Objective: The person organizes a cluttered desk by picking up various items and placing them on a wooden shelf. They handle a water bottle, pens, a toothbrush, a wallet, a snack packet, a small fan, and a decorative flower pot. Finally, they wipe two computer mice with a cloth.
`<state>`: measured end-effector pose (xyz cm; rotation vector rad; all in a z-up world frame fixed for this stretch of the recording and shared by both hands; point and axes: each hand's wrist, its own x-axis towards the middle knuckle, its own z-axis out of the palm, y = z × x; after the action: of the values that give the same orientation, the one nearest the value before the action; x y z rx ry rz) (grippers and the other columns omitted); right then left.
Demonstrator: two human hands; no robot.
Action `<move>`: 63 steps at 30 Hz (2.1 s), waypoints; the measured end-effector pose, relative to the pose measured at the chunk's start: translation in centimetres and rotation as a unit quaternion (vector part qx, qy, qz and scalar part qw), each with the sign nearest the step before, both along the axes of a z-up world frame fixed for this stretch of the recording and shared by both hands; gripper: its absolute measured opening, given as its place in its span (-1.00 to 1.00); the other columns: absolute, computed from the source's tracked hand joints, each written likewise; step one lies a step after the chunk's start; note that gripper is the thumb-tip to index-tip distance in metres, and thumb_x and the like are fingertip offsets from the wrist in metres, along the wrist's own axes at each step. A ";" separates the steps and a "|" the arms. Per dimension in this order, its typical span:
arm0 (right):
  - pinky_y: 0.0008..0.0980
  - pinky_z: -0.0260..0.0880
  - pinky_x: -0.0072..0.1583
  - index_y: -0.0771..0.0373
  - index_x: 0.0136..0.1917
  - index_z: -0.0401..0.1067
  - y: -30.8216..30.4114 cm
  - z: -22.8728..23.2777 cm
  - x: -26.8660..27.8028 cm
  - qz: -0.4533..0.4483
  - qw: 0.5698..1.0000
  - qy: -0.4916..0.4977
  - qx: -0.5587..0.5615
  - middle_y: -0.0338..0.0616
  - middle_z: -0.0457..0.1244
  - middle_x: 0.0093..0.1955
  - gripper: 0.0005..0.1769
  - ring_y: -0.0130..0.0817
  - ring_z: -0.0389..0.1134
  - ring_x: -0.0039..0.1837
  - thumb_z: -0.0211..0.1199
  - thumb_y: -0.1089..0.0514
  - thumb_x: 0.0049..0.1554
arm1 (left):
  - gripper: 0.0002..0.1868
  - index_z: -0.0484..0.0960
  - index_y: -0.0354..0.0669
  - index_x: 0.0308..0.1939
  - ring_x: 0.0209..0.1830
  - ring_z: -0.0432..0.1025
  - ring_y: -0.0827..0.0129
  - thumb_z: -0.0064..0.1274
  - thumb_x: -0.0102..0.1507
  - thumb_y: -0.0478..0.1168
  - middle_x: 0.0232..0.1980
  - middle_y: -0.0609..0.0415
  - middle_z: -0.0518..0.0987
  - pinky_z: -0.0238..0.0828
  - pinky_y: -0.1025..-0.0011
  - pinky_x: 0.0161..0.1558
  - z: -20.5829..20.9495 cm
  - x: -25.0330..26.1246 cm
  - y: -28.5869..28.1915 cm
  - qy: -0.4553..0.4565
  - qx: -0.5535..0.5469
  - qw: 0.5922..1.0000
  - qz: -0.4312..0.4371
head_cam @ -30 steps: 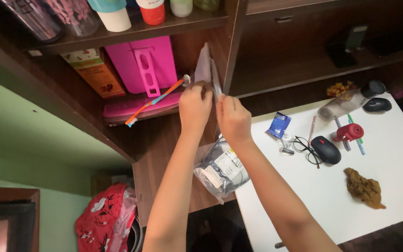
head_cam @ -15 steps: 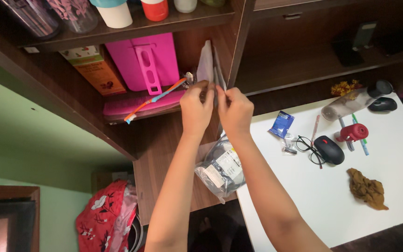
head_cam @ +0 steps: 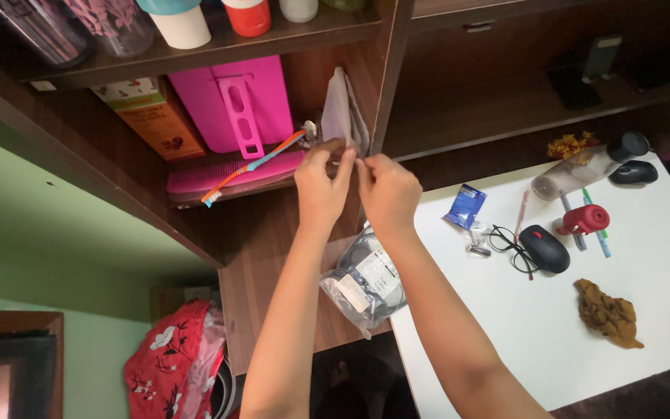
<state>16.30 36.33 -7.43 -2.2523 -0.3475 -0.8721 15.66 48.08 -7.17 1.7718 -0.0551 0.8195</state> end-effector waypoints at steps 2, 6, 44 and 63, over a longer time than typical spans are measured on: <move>-0.21 0.38 -0.21 0.23 -0.19 0.56 -0.2 0.0 -1.2 0.003 1.000 -0.002 0.002 -0.06 0.36 -0.32 -0.82 -0.08 0.41 -0.28 0.42 0.09 0.14 | -0.72 0.65 -0.35 -0.03 -0.18 0.63 0.17 0.23 0.29 -0.19 -0.11 -0.14 0.67 0.56 0.33 -0.13 -0.1 -0.3 0.1 -0.008 0.030 0.999 0.012; -0.27 0.34 -0.27 0.21 -0.22 0.56 0.1 0.0 -3.7 0.026 1.000 0.003 0.004 -0.12 0.37 -0.32 -0.81 -0.17 0.41 -0.32 0.44 0.07 0.12 | -0.71 0.62 -0.32 0.00 -0.14 0.59 0.11 0.12 0.36 -0.13 -0.05 -0.15 0.63 0.52 0.28 -0.07 -1.2 -1.9 1.2 0.032 0.037 0.999 0.021; -0.03 0.09 0.30 0.16 0.17 0.52 3.1 8.6 -9.8 0.215 0.955 -0.146 -0.142 -0.20 0.38 0.06 -0.70 -0.12 0.34 0.21 0.29 0.16 0.15 | -0.78 0.63 -0.14 -0.07 0.12 0.33 0.06 0.22 0.21 -0.35 0.01 0.11 0.62 0.28 0.18 0.22 2.6 -16.1 9.7 -0.020 0.286 0.927 0.240; -0.04 0.35 0.08 0.28 0.14 0.49 -19.6 15.8 -3.7 0.206 0.971 -0.006 -0.121 0.00 0.33 0.00 -0.78 0.05 0.35 0.09 0.28 0.28 0.21 | -0.37 0.46 -0.10 0.34 0.38 0.23 0.01 0.29 0.22 -0.13 0.34 -0.01 0.42 0.05 0.05 0.40 10.5 -12.7 -7.2 -0.039 0.341 0.924 0.167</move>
<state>12.65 16.70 8.34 -2.2686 -0.9336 -0.6492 2.96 40.89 3.29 2.4456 -0.1017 1.2165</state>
